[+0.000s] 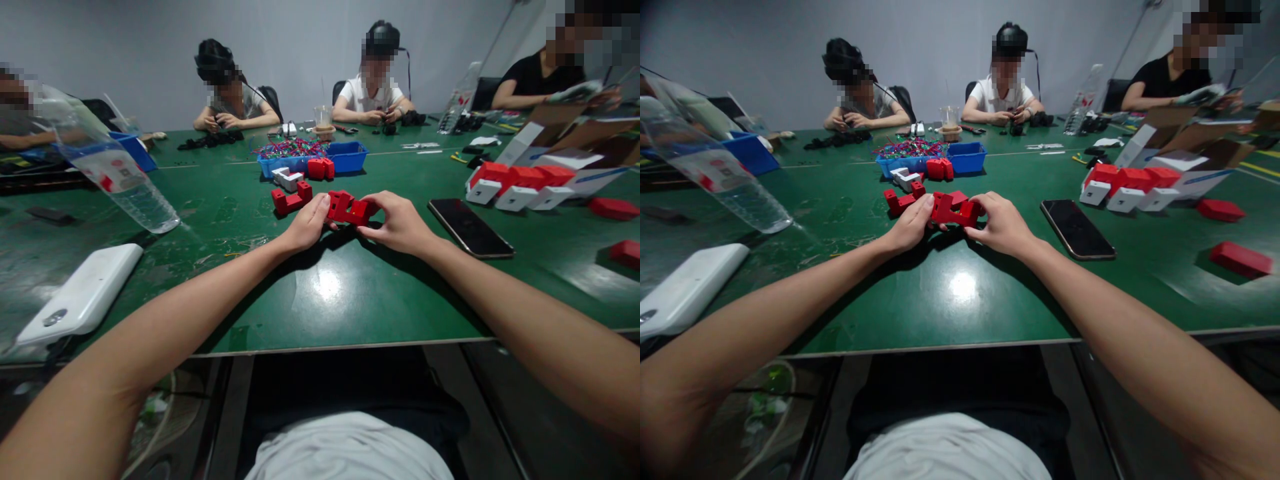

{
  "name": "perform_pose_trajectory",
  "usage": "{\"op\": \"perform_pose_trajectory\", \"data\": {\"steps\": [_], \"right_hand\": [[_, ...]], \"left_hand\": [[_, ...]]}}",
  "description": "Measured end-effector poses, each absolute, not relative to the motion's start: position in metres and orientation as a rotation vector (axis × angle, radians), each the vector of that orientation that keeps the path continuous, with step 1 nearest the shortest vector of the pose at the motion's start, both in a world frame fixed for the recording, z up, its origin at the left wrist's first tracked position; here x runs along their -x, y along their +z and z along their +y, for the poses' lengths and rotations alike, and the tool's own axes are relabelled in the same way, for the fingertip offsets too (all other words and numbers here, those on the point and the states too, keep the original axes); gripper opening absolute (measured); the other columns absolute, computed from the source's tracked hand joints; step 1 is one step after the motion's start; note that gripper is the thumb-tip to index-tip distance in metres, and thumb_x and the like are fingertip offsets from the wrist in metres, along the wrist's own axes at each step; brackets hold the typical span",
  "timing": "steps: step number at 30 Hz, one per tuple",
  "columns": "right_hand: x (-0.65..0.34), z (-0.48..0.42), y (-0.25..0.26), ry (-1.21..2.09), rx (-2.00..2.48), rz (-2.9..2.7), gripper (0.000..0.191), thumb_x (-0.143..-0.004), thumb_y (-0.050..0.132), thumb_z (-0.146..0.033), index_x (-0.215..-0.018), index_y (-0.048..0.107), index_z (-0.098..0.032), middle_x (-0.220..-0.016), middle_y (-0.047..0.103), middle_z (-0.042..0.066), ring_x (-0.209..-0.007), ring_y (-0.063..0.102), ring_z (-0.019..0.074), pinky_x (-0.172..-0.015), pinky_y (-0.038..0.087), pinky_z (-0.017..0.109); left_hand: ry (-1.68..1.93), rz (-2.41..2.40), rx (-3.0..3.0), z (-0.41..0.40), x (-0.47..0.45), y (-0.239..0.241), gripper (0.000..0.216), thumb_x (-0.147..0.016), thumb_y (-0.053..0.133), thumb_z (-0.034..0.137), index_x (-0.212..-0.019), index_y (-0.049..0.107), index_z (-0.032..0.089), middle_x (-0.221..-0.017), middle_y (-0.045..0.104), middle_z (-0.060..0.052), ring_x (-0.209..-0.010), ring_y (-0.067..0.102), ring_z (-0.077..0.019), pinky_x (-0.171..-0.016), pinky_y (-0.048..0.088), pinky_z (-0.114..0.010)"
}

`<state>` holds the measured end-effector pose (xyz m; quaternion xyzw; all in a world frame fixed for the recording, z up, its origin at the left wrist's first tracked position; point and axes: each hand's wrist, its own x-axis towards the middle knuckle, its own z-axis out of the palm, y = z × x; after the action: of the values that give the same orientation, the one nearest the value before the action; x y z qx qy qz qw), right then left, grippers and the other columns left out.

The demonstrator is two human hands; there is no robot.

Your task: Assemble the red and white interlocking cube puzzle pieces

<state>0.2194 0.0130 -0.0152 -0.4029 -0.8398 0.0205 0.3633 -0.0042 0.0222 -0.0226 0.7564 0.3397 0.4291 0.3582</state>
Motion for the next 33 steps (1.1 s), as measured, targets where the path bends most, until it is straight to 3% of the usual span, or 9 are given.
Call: {"op": "perform_pose_trajectory", "data": {"steps": [7,12,17,23,28,33], "right_hand": [[-0.215,0.009,-0.015,0.036,1.164,-2.074,0.034,-0.071,0.081,-0.032,-0.100,0.068,-0.020,-0.095,0.069,0.008,-0.080,0.064,0.0243,-0.075,0.050,0.039],[-0.214,0.007,-0.014,0.035,1.195,-2.061,0.036,-0.072,0.081,-0.031,-0.104,0.068,-0.019,-0.096,0.069,0.007,-0.079,0.064,0.0222,-0.075,0.051,0.037],[-0.215,0.006,-0.012,-0.003,1.135,-2.036,0.039,-0.072,0.081,-0.034,-0.106,0.068,-0.020,-0.106,0.065,0.010,-0.088,0.064,0.0242,-0.077,0.052,0.038],[-0.211,0.003,-0.008,0.044,0.992,-2.075,0.039,-0.077,0.076,-0.036,-0.109,0.061,-0.019,-0.109,0.066,0.012,-0.097,0.065,0.0276,-0.076,0.053,0.038],[-0.207,-0.001,-0.007,0.085,1.012,-2.070,0.041,-0.080,0.074,-0.044,-0.107,0.058,-0.018,-0.098,0.068,0.010,-0.079,0.064,0.0234,-0.070,0.052,0.036],[-0.208,0.000,-0.007,0.056,0.958,-2.086,0.041,-0.081,0.075,-0.043,-0.108,0.058,-0.017,-0.100,0.069,0.011,-0.084,0.066,0.0242,-0.073,0.052,0.036]], "left_hand": [[1.083,0.985,-1.902,0.033,0.006,-0.027,0.048,-0.101,0.030,0.058,-0.091,0.053,0.018,-0.074,0.062,-0.003,-0.068,0.062,-0.0163,-0.068,0.051,-0.030],[1.073,1.008,-1.853,0.029,0.003,-0.023,0.045,-0.104,0.028,0.051,-0.098,0.055,0.015,-0.082,0.065,-0.003,-0.065,0.062,-0.0127,-0.067,0.050,-0.026],[1.036,1.061,-1.878,0.026,0.002,-0.021,0.034,-0.103,0.039,0.044,-0.103,0.057,0.015,-0.087,0.065,-0.002,-0.068,0.063,-0.0109,-0.065,0.046,-0.022],[1.019,1.113,-1.911,0.029,0.004,-0.024,0.039,-0.101,0.041,0.048,-0.092,0.059,0.015,-0.070,0.060,0.000,-0.064,0.059,-0.0121,-0.062,0.042,-0.023],[1.008,1.038,-1.902,0.029,0.003,-0.023,0.039,-0.102,0.037,0.048,-0.093,0.058,0.016,-0.071,0.060,0.000,-0.061,0.057,-0.0112,-0.061,0.044,-0.023],[1.022,1.023,-1.905,0.030,0.004,-0.025,0.040,-0.100,0.039,0.052,-0.092,0.056,0.016,-0.073,0.060,-0.001,-0.062,0.057,-0.0116,-0.061,0.044,-0.023]]}}
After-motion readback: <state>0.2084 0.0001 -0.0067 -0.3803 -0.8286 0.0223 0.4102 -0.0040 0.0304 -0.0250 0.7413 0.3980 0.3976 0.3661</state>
